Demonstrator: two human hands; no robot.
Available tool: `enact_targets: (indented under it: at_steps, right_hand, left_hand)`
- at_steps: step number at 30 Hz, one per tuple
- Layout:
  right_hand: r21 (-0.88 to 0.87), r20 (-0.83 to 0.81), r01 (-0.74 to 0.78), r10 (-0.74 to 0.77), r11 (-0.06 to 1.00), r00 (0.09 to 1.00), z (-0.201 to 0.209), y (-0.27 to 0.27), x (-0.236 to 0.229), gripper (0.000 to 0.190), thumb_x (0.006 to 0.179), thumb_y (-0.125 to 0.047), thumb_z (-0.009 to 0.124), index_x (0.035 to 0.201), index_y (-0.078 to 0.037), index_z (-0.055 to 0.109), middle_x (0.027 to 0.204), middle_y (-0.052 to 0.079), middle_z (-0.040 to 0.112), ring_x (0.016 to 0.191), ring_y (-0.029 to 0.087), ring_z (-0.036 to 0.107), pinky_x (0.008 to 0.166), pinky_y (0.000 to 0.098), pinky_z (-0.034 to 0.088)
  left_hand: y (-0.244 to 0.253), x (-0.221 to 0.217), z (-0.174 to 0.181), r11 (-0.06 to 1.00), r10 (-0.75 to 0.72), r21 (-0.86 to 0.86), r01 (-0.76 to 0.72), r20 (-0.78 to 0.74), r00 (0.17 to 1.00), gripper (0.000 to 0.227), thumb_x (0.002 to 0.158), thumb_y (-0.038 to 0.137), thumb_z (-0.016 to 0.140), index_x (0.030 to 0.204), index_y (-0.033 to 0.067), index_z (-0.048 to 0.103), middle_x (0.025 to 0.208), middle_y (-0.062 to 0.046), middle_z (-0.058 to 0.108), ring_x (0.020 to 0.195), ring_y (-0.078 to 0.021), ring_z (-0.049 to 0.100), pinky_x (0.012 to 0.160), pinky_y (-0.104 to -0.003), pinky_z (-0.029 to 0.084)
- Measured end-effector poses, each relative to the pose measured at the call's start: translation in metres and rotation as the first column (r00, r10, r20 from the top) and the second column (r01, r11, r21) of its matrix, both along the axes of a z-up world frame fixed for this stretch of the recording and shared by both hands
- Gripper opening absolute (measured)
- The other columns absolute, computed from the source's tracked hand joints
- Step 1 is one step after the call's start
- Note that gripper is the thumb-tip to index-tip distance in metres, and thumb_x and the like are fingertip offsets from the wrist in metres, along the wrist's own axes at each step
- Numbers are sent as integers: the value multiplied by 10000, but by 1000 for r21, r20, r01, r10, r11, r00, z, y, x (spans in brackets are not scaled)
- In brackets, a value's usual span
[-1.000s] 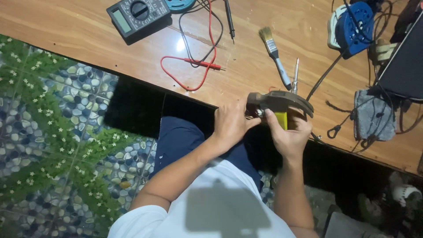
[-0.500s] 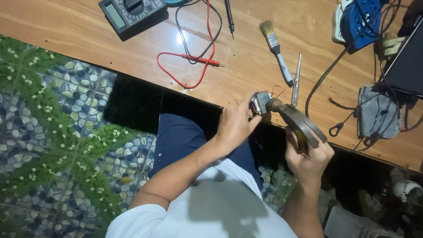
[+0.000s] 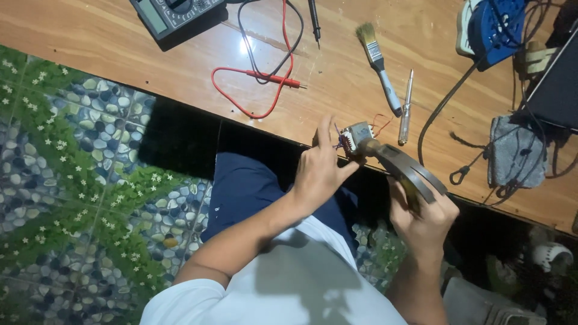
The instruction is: Adjusting and cleaning a mechanical component using a hammer, brush, and manual inspection.
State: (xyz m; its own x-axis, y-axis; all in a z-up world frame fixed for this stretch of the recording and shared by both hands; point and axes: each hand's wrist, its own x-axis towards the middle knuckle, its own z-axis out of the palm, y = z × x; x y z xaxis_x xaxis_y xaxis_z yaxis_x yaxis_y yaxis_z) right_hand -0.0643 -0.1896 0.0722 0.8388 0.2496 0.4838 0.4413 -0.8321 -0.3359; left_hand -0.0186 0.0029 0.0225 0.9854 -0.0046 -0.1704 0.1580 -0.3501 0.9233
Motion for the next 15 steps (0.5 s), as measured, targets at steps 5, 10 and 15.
enact_targets:
  at_steps: [5, 10, 15]
  right_hand:
    - [-21, 11, 7, -6, 1000, 1000, 0, 0, 1, 119, 967, 8, 840, 897, 4, 744, 725, 129, 660, 651, 391, 646, 619, 416, 538]
    - [-25, -36, 10, -11, 1000, 999, 9, 5, 5, 177, 976, 38, 835, 853, -17, 722, 693, 110, 645, 637, 356, 647, 611, 388, 530]
    - [-13, -37, 19, -19, 1000, 999, 6, 2, 4, 101, 994, -15, 804, 913, -29, 745, 724, 119, 657, 650, 400, 648, 627, 410, 532]
  left_hand:
    - [-4, -17, -8, 940, 44, 279, -196, 471, 881, 961, 757, 345, 861, 1567, 103, 404, 719, -149, 688, 508, -363, 659, 522, -464, 552]
    - [-9, -10, -34, 905, 19, 347, -244, 542, 840, 813, 717, 451, 856, 1450, 215, 597, 508, 38, 568, 390, -246, 593, 442, -389, 534]
    - [-24, 0, -49, 965, 9, 250, -84, 288, 957, 1024, 660, 526, 851, 1526, 150, 455, 687, -174, 717, 612, -454, 709, 610, -593, 568]
